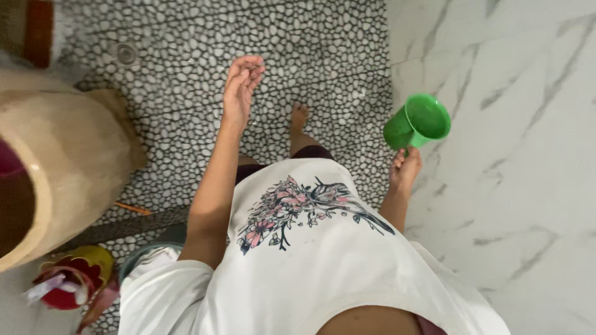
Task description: The person scoops water from a large ceramic jar using a green plastic dipper, pours it onto the pebble-tiled bathroom floor, and then uses a long-handled brush to scrub the floor surface.
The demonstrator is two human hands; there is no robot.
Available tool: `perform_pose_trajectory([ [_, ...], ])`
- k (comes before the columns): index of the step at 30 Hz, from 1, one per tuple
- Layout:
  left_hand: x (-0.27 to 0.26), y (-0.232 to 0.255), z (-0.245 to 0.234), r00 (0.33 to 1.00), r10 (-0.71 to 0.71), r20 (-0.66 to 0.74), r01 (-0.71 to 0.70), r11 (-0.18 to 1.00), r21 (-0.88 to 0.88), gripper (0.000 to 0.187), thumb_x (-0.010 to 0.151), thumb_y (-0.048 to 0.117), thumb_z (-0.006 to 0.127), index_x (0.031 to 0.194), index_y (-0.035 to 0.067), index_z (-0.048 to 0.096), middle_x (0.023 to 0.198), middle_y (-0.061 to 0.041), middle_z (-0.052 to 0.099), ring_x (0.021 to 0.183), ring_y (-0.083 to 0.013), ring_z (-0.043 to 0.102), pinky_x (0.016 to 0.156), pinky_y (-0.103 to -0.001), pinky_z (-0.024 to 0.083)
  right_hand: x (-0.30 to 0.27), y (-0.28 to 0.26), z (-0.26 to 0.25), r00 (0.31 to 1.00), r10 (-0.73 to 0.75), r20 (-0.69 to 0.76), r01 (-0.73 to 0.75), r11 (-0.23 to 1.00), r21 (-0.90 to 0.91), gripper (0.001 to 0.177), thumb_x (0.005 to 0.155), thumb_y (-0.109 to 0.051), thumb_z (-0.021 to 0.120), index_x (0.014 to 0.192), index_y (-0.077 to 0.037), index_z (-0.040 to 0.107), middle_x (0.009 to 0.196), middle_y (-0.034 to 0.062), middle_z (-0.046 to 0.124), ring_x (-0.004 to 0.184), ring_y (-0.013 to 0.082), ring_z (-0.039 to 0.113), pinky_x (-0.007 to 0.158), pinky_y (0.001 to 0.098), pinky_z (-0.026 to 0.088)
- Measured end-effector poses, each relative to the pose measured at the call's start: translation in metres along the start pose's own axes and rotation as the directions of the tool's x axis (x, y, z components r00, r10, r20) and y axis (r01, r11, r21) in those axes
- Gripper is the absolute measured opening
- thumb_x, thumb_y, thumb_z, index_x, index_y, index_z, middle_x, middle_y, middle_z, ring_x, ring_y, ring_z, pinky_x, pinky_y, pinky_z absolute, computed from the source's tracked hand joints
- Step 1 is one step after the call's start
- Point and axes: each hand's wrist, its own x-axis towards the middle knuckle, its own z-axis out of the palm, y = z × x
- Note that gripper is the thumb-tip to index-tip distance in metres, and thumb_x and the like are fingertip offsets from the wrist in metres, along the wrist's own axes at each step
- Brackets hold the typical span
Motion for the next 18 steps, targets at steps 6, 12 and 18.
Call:
perform_pose_trajectory([
  [6, 0.043, -0.042, 0.071, 1.0, 0.006, 0.011, -0.005, 0.999, -0.032, 0.039, 0.1, 0.031, 0.056, 0.131, 0.008, 0.058, 0.136, -0.009, 0.062, 0.128, -0.0214, 0.058, 0.113, -0.036, 0.042, 0.117, -0.08, 0.005, 0.995, 0.042, -0.086, -0.048, 0.996, -0.076, 0.023, 0.101, -0.016, 0.052, 0.085, 0.001, 0.058, 0.066, 0.0076, 0.056, 0.044, 0.0102, 0.042, 0.036, 0.0218, 0.032],
  [12, 0.048, -0.042, 0.099, 0.995, 0.001, -0.101, 0.003, 0.999, 0.04, 0.04, 0.098, 0.034, 0.057, 0.131, 0.011, 0.058, 0.137, -0.006, 0.061, 0.127, -0.0194, 0.057, 0.113, -0.035, 0.041, 0.257, -0.122, 0.1, 0.994, 0.103, 0.023, -0.096, 0.973, -0.209, 0.014, 0.097, -0.003, 0.059, 0.084, -0.009, 0.058, 0.067, 0.0006, 0.049, 0.047, 0.0091, 0.037, 0.038, 0.0248, 0.024],
  [18, 0.048, -0.043, 0.103, 0.986, 0.04, -0.159, -0.036, 0.999, 0.025, 0.041, 0.097, 0.036, 0.06, 0.13, 0.012, 0.058, 0.137, -0.005, 0.06, 0.127, -0.019, 0.056, 0.114, -0.035, 0.04, 0.347, -0.113, 0.178, 0.99, 0.134, -0.036, -0.138, 0.983, -0.123, 0.021, 0.099, -0.006, 0.06, 0.079, -0.006, 0.054, 0.066, 0.004, 0.045, 0.049, 0.0127, 0.035, 0.041, 0.0274, 0.024],
])
